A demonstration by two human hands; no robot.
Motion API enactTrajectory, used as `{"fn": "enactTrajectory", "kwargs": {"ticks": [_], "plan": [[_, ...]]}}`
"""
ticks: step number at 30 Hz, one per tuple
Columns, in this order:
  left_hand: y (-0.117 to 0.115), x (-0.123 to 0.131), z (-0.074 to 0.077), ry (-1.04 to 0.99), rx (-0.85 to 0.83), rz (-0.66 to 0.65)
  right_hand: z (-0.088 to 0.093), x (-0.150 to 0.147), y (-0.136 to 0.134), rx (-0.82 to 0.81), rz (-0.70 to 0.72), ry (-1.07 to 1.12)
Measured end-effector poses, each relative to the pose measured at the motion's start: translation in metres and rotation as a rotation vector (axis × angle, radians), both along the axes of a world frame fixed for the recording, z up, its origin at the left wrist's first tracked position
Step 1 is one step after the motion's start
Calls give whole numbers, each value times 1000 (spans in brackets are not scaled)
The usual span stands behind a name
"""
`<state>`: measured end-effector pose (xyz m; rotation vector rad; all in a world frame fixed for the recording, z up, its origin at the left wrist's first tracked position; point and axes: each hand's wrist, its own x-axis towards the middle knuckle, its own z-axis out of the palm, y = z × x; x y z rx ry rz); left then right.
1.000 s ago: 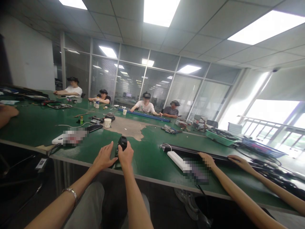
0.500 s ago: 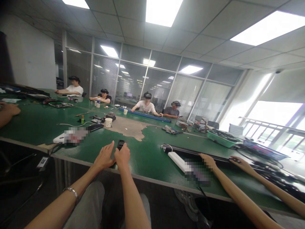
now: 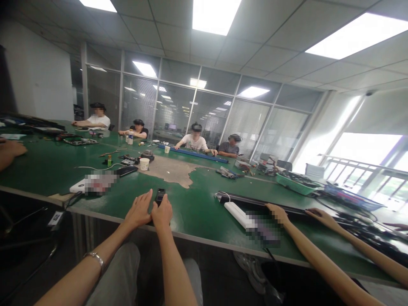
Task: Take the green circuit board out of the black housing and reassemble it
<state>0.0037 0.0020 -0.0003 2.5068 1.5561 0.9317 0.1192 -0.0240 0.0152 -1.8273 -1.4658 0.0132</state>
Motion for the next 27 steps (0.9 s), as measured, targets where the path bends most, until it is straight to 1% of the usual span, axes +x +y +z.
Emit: {"fn": "enactTrajectory", "kwargs": {"ticks": [3,7,9,11,13,16,20,23,27], "plan": [[1,0,0,11,-12,0,3,0,2,19,-9,19],[2,0,-1,25,-19,6,14,2,5,72,-17,37],[2,0,-1,22,-4,7,20,9,5,128,-18,54],[3,0,-2,17,10,5,21,20,3,192,-33,84],[3,1,-3,16,15,5,16,32,-1,220,-68,110],[3,1,-3,19,17,8,0,49,-8,171,-109,104],[2,2,-4,29,27,-3,-20,58,-12,137,-121,72],[7,2,-6,24,29,-12,-27,57,-11,135,-106,37],[19,0,-12,-13,21,-20,-30,56,-12,166,-86,-28]]}}
